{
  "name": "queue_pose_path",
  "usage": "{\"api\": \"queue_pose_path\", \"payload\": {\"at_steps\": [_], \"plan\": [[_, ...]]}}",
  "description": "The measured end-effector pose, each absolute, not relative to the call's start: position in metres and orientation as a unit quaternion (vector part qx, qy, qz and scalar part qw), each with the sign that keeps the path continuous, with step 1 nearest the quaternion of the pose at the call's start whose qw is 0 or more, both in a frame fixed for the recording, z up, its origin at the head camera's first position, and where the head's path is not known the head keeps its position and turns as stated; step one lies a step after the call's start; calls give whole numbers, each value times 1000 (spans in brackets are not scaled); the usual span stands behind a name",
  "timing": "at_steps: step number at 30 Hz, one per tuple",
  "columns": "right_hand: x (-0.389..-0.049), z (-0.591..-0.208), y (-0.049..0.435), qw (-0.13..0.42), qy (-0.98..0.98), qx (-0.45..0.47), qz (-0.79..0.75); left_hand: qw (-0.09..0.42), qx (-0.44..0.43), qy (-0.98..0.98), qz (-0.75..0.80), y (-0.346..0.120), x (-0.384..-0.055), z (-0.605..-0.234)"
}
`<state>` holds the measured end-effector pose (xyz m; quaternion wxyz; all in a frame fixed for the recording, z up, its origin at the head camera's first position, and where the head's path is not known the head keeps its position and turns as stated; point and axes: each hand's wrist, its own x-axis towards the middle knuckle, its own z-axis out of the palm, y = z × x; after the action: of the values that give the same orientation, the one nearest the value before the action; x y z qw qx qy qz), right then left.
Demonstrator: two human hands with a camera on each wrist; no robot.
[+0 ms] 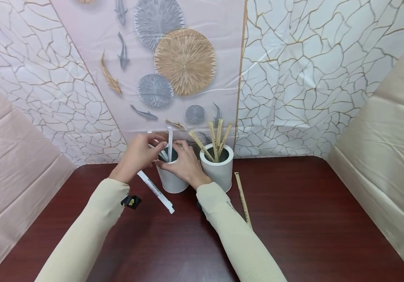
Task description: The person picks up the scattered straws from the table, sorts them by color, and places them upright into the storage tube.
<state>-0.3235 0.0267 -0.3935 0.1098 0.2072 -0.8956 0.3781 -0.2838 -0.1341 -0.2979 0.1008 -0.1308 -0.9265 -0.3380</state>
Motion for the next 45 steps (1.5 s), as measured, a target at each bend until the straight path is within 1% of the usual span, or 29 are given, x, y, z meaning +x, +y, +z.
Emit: {"api": "queue_pose_path", "payload": {"at_steps": [3, 5, 6, 8, 10, 13, 15, 17, 22, 28, 35, 41, 45], "plan": [[-325, -394, 29, 114, -895, 204, 380, 105, -124, -906, -390, -146, -278, -289], [-326, -395, 31, 116, -894, 204, 381, 118, -113, -895, -414, -156, -275, -287], [-326, -396, 32, 115, -894, 205, 381, 126, -105, -896, -412, -163, -274, -287], [-327, -397, 33, 115, -894, 207, 380, 124, -81, -904, -400, -176, -272, -292], [-328, -397, 35, 115, -895, 207, 379, 91, -53, -915, -390, -189, -273, -304], [-329, -397, 37, 120, -895, 204, 377, -3, -18, -908, -418, -201, -278, -331], [-330, -396, 38, 121, -895, 204, 378, -52, 12, -892, -448, -205, -280, -351], [-331, -396, 38, 121, -895, 204, 378, -75, 37, -877, -474, -205, -282, -371], [-332, -396, 37, 123, -894, 204, 379, -75, 87, -873, -475, -195, -283, -407], [-326, -395, 31, 120, -889, 210, 390, -65, 117, -883, -450, -183, -287, -426], [-324, -395, 22, 110, -889, 215, 390, -53, 147, -899, -408, -191, -282, -428], [-323, -396, 24, 118, -889, 210, 390, -53, 149, -933, -322, -196, -279, -422], [-324, -398, 25, 123, -887, 210, 392, -56, 155, -938, -306, -203, -277, -422]]}}
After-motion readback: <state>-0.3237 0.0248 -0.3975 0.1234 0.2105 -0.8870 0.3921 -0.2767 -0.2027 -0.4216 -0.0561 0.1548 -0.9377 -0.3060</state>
